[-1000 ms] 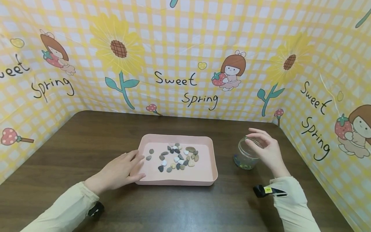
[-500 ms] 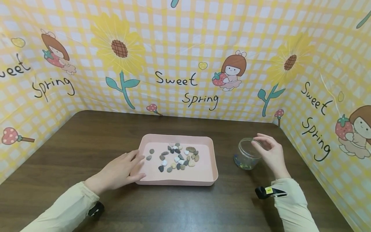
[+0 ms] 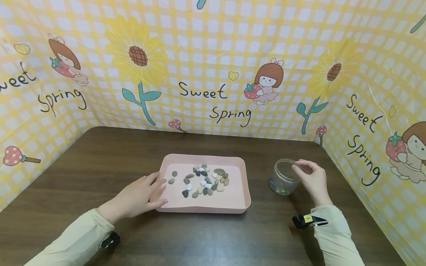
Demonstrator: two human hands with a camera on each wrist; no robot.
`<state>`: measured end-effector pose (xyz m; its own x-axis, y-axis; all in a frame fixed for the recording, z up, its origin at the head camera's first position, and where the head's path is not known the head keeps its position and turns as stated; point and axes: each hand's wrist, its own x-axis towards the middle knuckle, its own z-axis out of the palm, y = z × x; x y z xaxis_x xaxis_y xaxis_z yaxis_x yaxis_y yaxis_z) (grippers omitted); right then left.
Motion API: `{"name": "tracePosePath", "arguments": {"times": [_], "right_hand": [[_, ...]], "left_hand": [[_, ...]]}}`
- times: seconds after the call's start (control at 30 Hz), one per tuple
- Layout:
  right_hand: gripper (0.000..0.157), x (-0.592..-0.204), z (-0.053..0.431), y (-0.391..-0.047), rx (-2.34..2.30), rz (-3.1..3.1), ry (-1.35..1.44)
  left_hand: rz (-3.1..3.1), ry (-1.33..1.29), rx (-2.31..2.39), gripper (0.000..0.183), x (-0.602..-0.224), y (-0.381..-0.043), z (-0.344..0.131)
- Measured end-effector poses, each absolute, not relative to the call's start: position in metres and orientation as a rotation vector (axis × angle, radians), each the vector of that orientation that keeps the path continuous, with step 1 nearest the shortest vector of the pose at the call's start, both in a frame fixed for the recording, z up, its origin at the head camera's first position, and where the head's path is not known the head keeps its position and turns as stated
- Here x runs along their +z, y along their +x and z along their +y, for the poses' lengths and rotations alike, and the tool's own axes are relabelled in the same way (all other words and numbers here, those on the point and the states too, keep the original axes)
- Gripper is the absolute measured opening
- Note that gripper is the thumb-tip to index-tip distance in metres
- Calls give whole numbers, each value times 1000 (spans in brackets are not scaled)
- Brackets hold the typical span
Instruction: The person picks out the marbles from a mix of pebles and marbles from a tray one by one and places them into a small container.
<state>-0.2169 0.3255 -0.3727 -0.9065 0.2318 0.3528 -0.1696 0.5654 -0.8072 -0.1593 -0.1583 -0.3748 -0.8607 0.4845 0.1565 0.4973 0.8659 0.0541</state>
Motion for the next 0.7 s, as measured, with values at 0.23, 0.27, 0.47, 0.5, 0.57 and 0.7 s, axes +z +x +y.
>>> {"name": "tracePosePath", "arguments": {"times": [0.23,0.27,0.47,0.5,0.57,0.7], "right_hand": [[23,-374,329,-217,1301,-2406,-96],[25,-374,329,-217,1306,-2409,-99],[29,-371,327,-215,1333,-2398,-97],[27,-370,326,-214,1331,-2393,-96],[18,-367,324,-213,1328,-2375,-87],[13,-359,318,-211,1325,-2331,-38]], "left_hand": [[-2878,-774,-151,59,-375,-157,-158],[-2873,-775,-151,59,-375,-157,-158],[-2869,-776,-147,59,-376,-157,-158],[-2870,-776,-146,59,-376,-157,-158],[-2870,-777,-144,59,-376,-157,-159],[-2868,-782,-141,58,-375,-157,-159]]}}
